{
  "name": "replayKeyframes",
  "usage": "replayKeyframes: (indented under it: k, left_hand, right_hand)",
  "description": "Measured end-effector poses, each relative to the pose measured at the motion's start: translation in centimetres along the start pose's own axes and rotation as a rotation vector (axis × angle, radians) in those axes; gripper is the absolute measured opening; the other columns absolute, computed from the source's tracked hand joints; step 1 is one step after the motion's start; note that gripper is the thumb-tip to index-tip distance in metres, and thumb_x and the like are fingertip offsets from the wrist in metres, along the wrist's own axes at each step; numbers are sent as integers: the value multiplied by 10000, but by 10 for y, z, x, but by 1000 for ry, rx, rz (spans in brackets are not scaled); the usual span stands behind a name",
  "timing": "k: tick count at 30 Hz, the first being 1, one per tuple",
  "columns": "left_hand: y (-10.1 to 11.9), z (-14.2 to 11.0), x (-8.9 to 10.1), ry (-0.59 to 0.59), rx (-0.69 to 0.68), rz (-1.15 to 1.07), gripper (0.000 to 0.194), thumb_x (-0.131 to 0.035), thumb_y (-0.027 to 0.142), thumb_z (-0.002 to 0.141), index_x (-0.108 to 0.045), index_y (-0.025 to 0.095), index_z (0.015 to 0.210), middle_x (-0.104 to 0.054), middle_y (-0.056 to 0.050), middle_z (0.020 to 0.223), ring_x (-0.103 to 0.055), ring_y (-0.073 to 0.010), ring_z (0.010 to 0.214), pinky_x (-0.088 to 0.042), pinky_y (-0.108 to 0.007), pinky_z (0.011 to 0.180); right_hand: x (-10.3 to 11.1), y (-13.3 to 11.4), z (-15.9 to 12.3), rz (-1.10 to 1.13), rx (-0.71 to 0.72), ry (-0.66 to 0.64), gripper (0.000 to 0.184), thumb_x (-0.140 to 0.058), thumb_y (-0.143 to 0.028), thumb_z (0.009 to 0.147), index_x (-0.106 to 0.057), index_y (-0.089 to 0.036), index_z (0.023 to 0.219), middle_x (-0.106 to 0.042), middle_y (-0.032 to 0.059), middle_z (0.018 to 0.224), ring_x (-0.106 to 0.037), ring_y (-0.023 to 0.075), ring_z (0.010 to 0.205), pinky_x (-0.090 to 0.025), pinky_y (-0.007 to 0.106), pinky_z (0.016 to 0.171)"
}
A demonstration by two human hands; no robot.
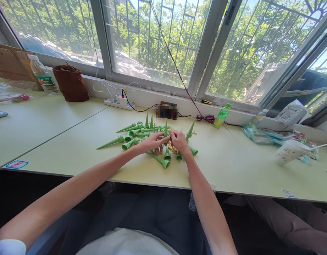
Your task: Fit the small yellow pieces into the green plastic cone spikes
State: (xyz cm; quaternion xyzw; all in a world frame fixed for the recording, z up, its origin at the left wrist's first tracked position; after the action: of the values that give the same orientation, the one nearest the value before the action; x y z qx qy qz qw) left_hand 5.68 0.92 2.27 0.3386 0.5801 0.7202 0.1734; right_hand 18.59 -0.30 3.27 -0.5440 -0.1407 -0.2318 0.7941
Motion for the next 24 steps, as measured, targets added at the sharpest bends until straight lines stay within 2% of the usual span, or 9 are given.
replayKeyframes:
  k: [6,11,14,17,24]
  left_hand:
    - [-4,0,-2,-30,2,45,489,-618,571,817,-544,169,1085,-609,-6,711,-620,-132,508,-475,-218,415]
    - [-1,2,1,4,-67,78,429,-573,571,847,-546,163,979,-516,41,547,-535,-105,424,-421,-204,397]
    - [0,2,3,23,-81,58,432,-516,598,866,-535,167,882,-512,30,580,-534,-101,435,-393,-199,384]
    - [2,2,4,38,-117,70,404,-493,579,882,-536,177,890,-500,31,583,-523,-102,434,-382,-202,388]
    - [8,-1,9,179,-276,354,247,-519,408,903,-605,179,866,-489,35,580,-424,-86,480,-337,-205,479]
  right_hand:
    - [0,2,0,-3,-19,-10,505,-429,-577,905,-400,-211,558,-461,-23,413,-454,111,377,-367,251,454]
    - [-1,3,0,40,-18,-1,488,-447,-572,892,-388,-215,564,-439,-32,427,-452,111,370,-360,252,432]
    - [-1,1,1,58,-8,2,474,-463,-559,883,-389,-216,563,-437,-30,444,-452,112,370,-353,253,420]
    - [-2,2,1,73,-12,-3,441,-465,-529,880,-400,-217,575,-429,-32,452,-450,114,369,-347,255,410]
    - [-3,6,2,15,-23,4,395,-442,-463,872,-387,-216,569,-441,-24,454,-441,108,388,-359,250,437]
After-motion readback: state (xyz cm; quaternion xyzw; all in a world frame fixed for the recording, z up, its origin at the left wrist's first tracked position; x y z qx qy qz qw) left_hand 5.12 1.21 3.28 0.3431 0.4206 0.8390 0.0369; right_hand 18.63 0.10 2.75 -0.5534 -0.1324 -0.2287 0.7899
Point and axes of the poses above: each hand's wrist, its own z-axis towards the middle knuckle, its own x-axis out of the back of the hand, y = z × x, the point moved 6 cm from there along z, towards the middle knuckle
